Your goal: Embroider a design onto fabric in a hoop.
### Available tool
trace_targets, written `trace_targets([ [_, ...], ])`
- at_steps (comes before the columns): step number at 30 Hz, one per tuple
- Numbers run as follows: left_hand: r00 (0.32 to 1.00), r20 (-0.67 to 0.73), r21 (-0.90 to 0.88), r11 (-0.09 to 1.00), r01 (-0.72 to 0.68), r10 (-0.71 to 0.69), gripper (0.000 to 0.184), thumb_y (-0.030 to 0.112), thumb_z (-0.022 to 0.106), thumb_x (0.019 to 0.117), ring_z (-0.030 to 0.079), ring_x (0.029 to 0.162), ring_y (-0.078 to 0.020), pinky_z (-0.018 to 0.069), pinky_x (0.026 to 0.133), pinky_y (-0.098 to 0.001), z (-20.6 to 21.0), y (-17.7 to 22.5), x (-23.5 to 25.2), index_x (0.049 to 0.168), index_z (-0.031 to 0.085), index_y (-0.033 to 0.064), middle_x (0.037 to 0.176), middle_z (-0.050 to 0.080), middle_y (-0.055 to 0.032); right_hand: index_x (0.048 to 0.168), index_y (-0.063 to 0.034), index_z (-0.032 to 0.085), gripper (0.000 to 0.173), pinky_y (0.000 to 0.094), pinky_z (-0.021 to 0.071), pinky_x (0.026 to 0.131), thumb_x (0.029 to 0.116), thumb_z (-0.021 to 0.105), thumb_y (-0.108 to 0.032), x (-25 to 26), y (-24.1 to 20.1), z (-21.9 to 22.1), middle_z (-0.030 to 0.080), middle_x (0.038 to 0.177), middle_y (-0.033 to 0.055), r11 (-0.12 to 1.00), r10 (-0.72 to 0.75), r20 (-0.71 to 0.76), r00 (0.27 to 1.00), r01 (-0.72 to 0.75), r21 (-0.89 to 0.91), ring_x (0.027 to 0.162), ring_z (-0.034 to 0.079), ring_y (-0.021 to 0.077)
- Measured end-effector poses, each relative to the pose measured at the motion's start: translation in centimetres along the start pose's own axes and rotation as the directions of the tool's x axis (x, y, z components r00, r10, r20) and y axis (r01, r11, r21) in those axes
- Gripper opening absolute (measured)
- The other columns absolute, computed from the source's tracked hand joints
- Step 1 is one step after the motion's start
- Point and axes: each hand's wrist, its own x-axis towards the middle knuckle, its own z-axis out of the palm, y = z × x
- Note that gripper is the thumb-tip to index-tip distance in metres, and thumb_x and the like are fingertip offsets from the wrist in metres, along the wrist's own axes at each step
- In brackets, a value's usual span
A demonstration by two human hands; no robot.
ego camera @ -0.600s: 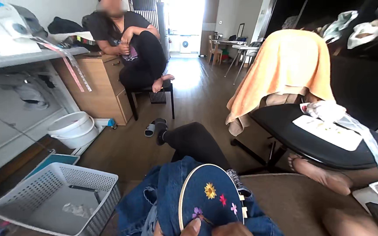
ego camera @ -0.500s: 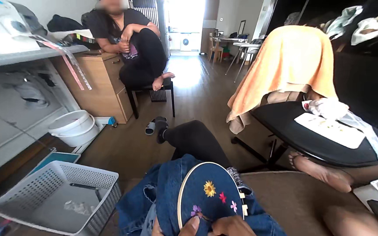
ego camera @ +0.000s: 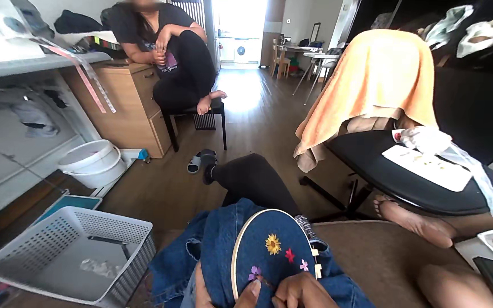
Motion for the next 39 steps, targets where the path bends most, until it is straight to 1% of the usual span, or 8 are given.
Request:
trace_targets([
  [5,1.0,0.009,-0.006,1.0,0.015,-0.015,0.091,-0.016,0.07,0.0746,0.07,0.102,-0.0059,0.0608,0.091,-0.0286,-0.2,0.0,0.1,0.146,0.014,-0.0069,0.118,0.064,-0.0024,0.093,-0.0006,0.06,0.009,0.026,0.0541,0.086,0.0952,0.067,-0.006,0.1,0.0,-0.6,0.07,0.092,0.0156,0.999,-0.037,-0.071,0.997,0.039,0.027,0.09,0.068,0.0193],
  [10,1.0,0.02,-0.022,1.0,0.016,-0.016,0.087,-0.017,0.07,0.0749,0.07,0.101,-0.0071,0.0612,0.091,-0.0302,-0.2,-0.1,0.2,0.144,0.018,-0.0054,0.117,0.065,-0.0021,0.093,-0.0012,0.069,0.008,0.0266,0.055,0.081,0.0921,0.073,-0.008,0.8,0.7,-0.3,0.074,0.091,0.0129,1.0,0.005,-0.024,1.0,-0.006,-0.009,0.086,0.069,0.0186],
  [14,1.0,0.027,-0.036,0.999,0.007,-0.006,0.085,-0.018,0.07,0.0743,0.071,0.101,-0.008,0.0614,0.09,-0.0306,-0.3,-0.2,0.2,0.143,0.021,-0.0037,0.115,0.067,-0.0012,0.087,-0.0044,0.064,0.006,0.0272,0.0543,0.077,0.0893,0.069,-0.003,1.2,1.1,0.3,0.071,0.085,0.0102,0.999,-0.039,-0.019,0.999,0.039,0.016,0.082,0.067,0.0178],
  [18,1.0,0.029,-0.044,0.999,0.012,-0.011,0.085,-0.018,0.069,0.0745,0.072,0.1,-0.0081,0.0618,0.09,-0.0309,-0.3,-0.1,0.2,0.143,0.02,-0.0036,0.115,0.067,-0.0009,0.09,-0.0011,0.052,0.01,0.0266,0.0537,0.078,0.0896,0.061,0.004,2.2,1.3,-0.3,0.065,0.088,0.0145,0.984,-0.049,0.042,0.998,0.041,0.175,0.087,0.066,0.0189],
  [24,0.999,0.04,-0.056,0.998,0.01,-0.008,0.084,-0.018,0.07,0.0749,0.072,0.099,-0.0081,0.0619,0.09,-0.0305,-0.4,-0.2,0.2,0.142,0.022,-0.0031,0.114,0.068,0.0002,0.102,0.0004,0.052,0.007,0.0254,0.0587,0.073,0.0979,0.058,0.002,3.4,2.0,-2.4,0.065,0.098,0.0101,0.905,0.013,0.199,0.98,-0.096,0.415,0.081,0.067,0.0096],
  [28,0.999,0.042,-0.055,0.998,0.015,-0.013,0.082,-0.019,0.069,0.0752,0.072,0.099,-0.0084,0.0618,0.09,-0.0302,-0.4,-0.2,0.2,0.142,0.023,-0.0032,0.112,0.069,-0.0006,0.112,0.0017,0.056,0.016,0.0294,0.0603,0.075,0.0975,0.061,0.0,3.4,2.6,-4.8,0.069,0.103,0.0106,0.917,0.051,0.336,0.941,-0.177,0.357,0.082,0.07,0.0115],
  [33,0.999,0.029,-0.046,0.998,0.036,-0.034,0.087,-0.019,0.07,0.0745,0.072,0.099,-0.0077,0.0616,0.09,-0.0296,-0.4,0.0,0.1,0.144,0.02,-0.0047,0.113,0.068,-0.0015,0.11,-0.0018,0.06,0.013,0.0262,0.0588,0.075,0.0993,0.062,-0.009,2.0,4.1,-9.7,0.072,0.098,0.0037,0.919,0.069,0.455,0.888,-0.235,0.318,0.084,0.069,0.0055],
  [39,0.999,0.019,-0.019,0.999,0.041,-0.041,0.089,-0.019,0.07,0.0742,0.071,0.1,-0.0073,0.0617,0.089,-0.0289,-0.2,0.2,0.1,0.146,0.018,-0.0063,0.115,0.067,-0.0024,0.109,-0.0134,0.063,0.015,0.0231,0.0596,0.073,0.0946,0.067,-0.012,-1.1,6.6,-17.9,0.074,0.097,-0.0094,0.934,0.257,0.307,0.916,-0.317,0.164,0.082,0.071,0.002],
])
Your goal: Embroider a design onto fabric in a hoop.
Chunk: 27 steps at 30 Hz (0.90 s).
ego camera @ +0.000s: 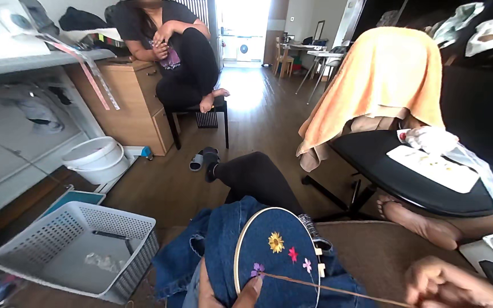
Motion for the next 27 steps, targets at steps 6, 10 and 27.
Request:
trace_targets([
  [6,1.0,-0.003,-0.005,1.0,-0.01,0.01,0.087,-0.02,0.069,0.0731,0.072,0.098,-0.0075,0.0619,0.088,-0.0295,0.2,-0.2,0.0,0.144,0.021,-0.0047,0.113,0.068,-0.0021,0.109,0.0109,0.068,0.021,0.0583,0.0574,0.083,0.0945,0.066,-0.004,1.1,-1.8,2.6,0.07,0.104,0.0303,0.753,-0.015,-0.3,0.954,-0.187,-0.632,0.092,0.071,0.0446],
  [10,1.0,-0.007,0.011,1.0,-0.011,0.011,0.086,-0.019,0.069,0.0737,0.072,0.097,-0.0074,0.0619,0.089,-0.0297,0.1,-0.2,-0.1,0.144,0.021,-0.0049,0.112,0.068,-0.001,0.1,-0.0009,0.074,0.017,0.0254,0.0576,0.091,0.0988,0.069,-0.017,3.7,-4.4,11.2,0.074,0.102,0.0137,0.921,-0.33,-0.18,0.927,0.275,-0.275,0.1,0.071,0.0141],
  [27,1.0,-0.011,-0.015,1.0,0.0,0.0,0.087,-0.02,0.069,0.073,0.071,0.1,-0.0067,0.0615,0.089,-0.0288,0.1,0.0,0.0,0.143,0.021,-0.005,0.115,0.067,-0.0008,0.093,-0.004,0.078,0.009,0.0182,0.0538,0.085,0.0932,0.072,-0.01,6.8,-3.9,17.9,0.073,0.089,0.0106,0.871,-0.423,-0.239,0.874,0.32,-0.374,0.089,0.07,0.0143],
])
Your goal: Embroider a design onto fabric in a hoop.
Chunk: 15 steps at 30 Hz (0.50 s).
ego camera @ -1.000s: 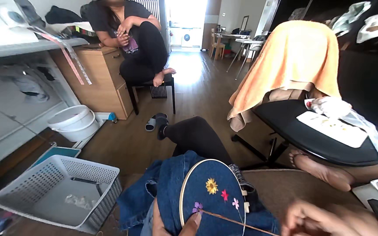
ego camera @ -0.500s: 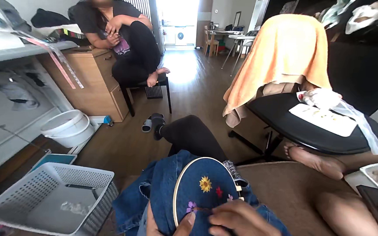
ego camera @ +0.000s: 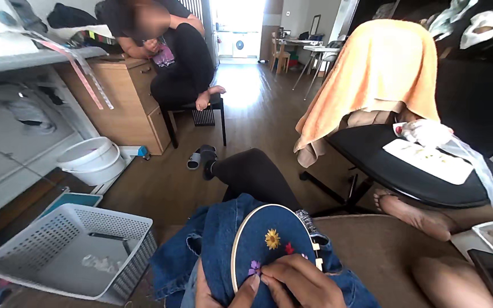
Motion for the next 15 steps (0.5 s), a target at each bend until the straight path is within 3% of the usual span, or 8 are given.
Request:
trace_targets([
  [8,1.0,-0.008,-0.003,1.0,-0.006,0.006,0.085,-0.02,0.069,0.0719,0.071,0.099,-0.006,0.0613,0.089,-0.0282,-0.1,-0.1,-0.1,0.142,0.024,-0.0046,0.113,0.068,0.0009,0.09,-0.0039,0.071,0.009,0.0192,0.0543,0.077,0.0947,0.065,-0.009,0.1,-0.4,0.0,0.069,0.086,0.011,0.992,-0.074,-0.004,0.997,0.073,-0.102,0.084,0.067,0.0166],
  [15,0.997,0.03,-0.002,0.998,-0.069,0.069,0.083,-0.019,0.072,0.0716,0.07,0.102,-0.0057,0.0603,0.092,-0.0291,-0.2,-0.4,0.0,0.139,0.026,-0.0034,0.114,0.069,0.0024,0.091,-0.0068,0.07,0.013,0.0265,0.0529,0.079,0.0982,0.061,-0.013,0.2,-1.5,-0.3,0.069,0.087,0.0098,0.988,-0.085,0.038,0.996,0.089,-0.124,0.087,0.065,0.0213],
])
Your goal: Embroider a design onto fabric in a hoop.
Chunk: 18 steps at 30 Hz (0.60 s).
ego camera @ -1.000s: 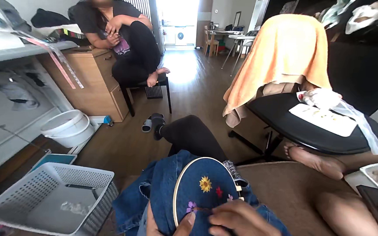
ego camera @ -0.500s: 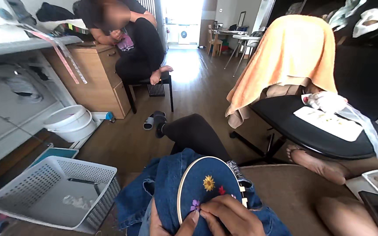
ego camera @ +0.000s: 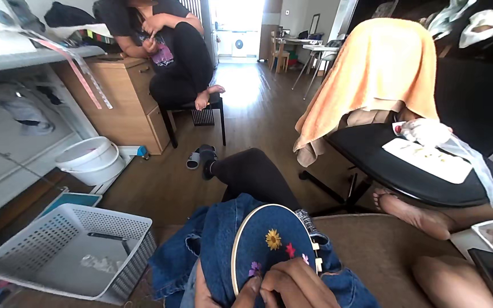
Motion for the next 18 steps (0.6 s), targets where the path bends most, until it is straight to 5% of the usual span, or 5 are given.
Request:
trace_targets([
  [8,0.999,0.023,-0.027,0.999,-0.026,0.026,0.083,-0.019,0.075,0.0698,0.07,0.102,-0.0061,0.0605,0.092,-0.0291,-0.21,-0.25,0.17,0.137,0.029,-0.0007,0.113,0.07,0.0031,0.096,-0.0043,0.067,0.005,0.0252,0.0516,0.075,0.0974,0.065,-0.008,-0.25,-0.36,0.04,0.067,0.08,0.0087,0.992,0.016,-0.046,0.999,-0.01,0.124,0.077,0.063,0.019],
  [18,0.999,0.03,-0.039,0.999,0.012,-0.011,0.088,-0.02,0.076,0.0688,0.072,0.101,-0.0084,0.0613,0.091,-0.0308,-0.14,-0.12,0.09,0.139,0.027,-0.0016,0.114,0.07,0.001,0.092,-0.0068,0.056,0.013,0.025,0.0527,0.074,0.0901,0.068,-0.005,-0.95,0.24,0.04,0.068,0.084,0.0084,0.964,0.09,-0.077,0.993,-0.068,0.256,0.082,0.065,0.0164],
])
